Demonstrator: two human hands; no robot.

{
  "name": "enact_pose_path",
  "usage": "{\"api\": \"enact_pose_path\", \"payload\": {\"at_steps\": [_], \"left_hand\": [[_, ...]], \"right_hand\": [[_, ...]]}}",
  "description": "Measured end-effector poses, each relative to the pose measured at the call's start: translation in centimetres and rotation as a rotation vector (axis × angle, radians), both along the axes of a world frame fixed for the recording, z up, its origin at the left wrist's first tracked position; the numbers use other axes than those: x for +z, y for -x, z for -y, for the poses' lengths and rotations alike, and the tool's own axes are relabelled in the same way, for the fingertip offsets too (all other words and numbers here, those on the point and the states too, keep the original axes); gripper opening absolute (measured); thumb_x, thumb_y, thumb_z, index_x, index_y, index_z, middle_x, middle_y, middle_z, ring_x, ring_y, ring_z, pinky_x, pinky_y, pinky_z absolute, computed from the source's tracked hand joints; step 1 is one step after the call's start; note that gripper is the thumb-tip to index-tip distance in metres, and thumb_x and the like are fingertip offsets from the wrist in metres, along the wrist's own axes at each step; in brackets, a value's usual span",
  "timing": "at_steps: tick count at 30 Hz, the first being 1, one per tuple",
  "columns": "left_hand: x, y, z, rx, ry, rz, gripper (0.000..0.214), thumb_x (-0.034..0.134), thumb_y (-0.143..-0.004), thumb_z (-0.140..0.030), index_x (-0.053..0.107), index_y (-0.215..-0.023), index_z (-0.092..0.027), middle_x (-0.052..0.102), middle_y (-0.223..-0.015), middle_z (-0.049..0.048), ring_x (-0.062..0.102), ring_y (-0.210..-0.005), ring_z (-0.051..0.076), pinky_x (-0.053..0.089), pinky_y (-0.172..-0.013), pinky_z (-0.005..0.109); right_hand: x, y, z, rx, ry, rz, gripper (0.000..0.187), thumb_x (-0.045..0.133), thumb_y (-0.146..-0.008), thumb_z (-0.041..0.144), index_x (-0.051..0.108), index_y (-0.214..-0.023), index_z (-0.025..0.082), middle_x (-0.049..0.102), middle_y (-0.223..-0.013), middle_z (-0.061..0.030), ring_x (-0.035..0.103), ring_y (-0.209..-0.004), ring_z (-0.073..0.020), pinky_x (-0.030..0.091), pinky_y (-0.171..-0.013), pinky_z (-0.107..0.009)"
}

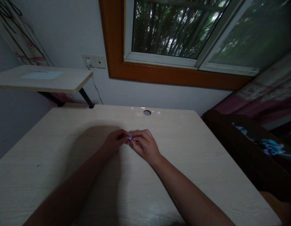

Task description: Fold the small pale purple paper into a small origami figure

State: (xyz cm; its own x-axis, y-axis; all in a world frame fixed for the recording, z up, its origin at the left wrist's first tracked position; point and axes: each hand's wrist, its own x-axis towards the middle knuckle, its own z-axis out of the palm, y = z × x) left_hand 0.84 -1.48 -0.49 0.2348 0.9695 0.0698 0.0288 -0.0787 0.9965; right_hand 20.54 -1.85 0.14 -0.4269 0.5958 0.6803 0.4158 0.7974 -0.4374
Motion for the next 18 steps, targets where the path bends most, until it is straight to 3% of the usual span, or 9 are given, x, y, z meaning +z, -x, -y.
{"api": "enact_pose_path", "payload": {"at_steps": [11, 15, 18], "left_hand": [[0.41, -0.23, 0.09, 0.069, 0.073, 0.05, 0.015, 0.069, -0.077, -0.026, 0.068, -0.086, -0.014, 0.072, -0.073, 0.0027, 0.069, -0.07, 0.016, 0.055, -0.072, 0.028], [0.17, -0.21, -0.05, 0.122, 0.09, 0.099, 0.019, 0.072, -0.075, -0.029, 0.067, -0.086, -0.014, 0.073, -0.074, 0.0036, 0.07, -0.071, 0.017, 0.056, -0.073, 0.03], [0.08, -0.16, -0.14, 0.151, 0.104, 0.118, 0.021, 0.072, -0.076, -0.031, 0.066, -0.088, -0.015, 0.074, -0.076, 0.0045, 0.071, -0.072, 0.017, 0.057, -0.075, 0.03]], "right_hand": [[-0.01, -0.07, -0.03, -0.075, 0.085, -0.097, 0.01, 0.065, -0.087, 0.022, 0.067, -0.097, 0.025, 0.065, -0.108, -0.0072, 0.058, -0.104, -0.023, 0.047, -0.091, -0.042], [-0.11, -0.28, -0.44, -0.127, 0.203, -0.243, 0.014, 0.062, -0.09, 0.025, 0.066, -0.104, 0.025, 0.063, -0.107, -0.0078, 0.058, -0.104, -0.0223, 0.049, -0.09, -0.04], [-0.77, -0.34, -0.89, -0.111, 0.365, -0.302, 0.016, 0.06, -0.092, 0.029, 0.065, -0.105, 0.023, 0.064, -0.1, -0.0071, 0.061, -0.091, -0.0196, 0.05, -0.079, -0.034]]}}
